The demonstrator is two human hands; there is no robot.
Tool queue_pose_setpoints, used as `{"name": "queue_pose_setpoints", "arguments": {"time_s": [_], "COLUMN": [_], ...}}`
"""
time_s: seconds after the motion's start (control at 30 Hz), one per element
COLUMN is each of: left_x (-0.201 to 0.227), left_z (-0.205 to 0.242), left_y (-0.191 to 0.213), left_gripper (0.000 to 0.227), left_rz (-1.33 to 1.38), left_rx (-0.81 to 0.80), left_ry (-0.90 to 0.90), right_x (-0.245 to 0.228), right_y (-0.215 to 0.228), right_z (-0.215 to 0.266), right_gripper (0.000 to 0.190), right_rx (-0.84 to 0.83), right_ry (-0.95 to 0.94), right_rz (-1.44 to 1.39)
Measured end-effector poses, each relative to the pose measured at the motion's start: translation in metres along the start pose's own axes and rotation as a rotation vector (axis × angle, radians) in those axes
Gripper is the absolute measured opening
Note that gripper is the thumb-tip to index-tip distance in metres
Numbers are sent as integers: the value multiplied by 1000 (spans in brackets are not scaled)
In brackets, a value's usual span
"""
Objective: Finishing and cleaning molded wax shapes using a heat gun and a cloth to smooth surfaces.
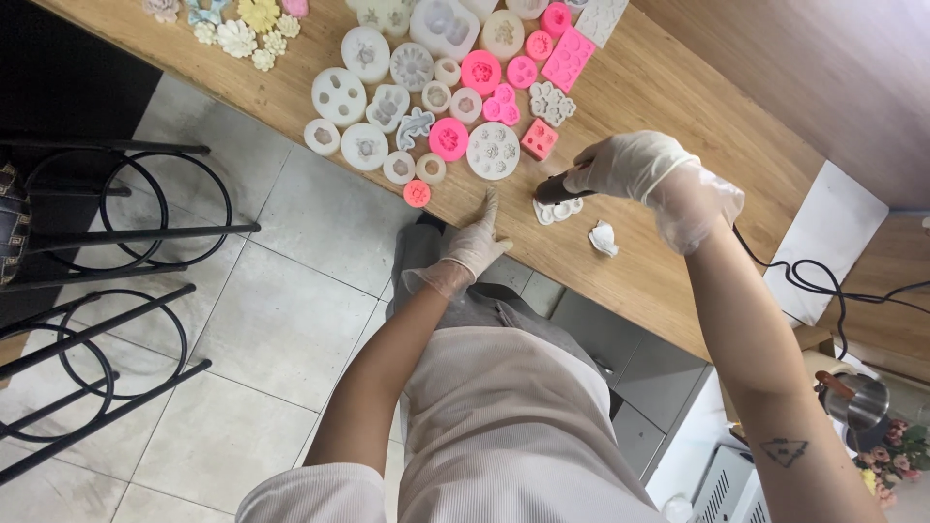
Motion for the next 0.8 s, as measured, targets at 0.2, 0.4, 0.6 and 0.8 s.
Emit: {"name": "queue_pose_setpoints", "arguments": {"time_s": [0.2,0.4,0.6,0.8], "left_x": [-6,-1,-9,2], "left_z": [-5,-1,2,1], "left_y": [-5,-3,-11,1], "left_gripper": [124,122,118,126], "left_rz": [31,72,56,55], "left_rx": [16,42,12,350], "left_ry": [-28,-49,-3,-366], "right_x": [7,3,7,7], "right_y": [-26,-16,-23,-14], "right_z": [32,68,69,71], "right_gripper": [52,51,52,56], "right_rx": [55,117,101,178], "right_ry": [124,20,-21,17], "right_rz": [-49,-2,4,-15]}}
Point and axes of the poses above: each hand's wrist, its own z-axis away from the middle knuckle, its own y-axis out of the back of the hand, x = y × z, the point moved 10 cm from there along -z, towards the middle knuckle, and after that the axes turned 1 degree about z, right-handed, at the moved point
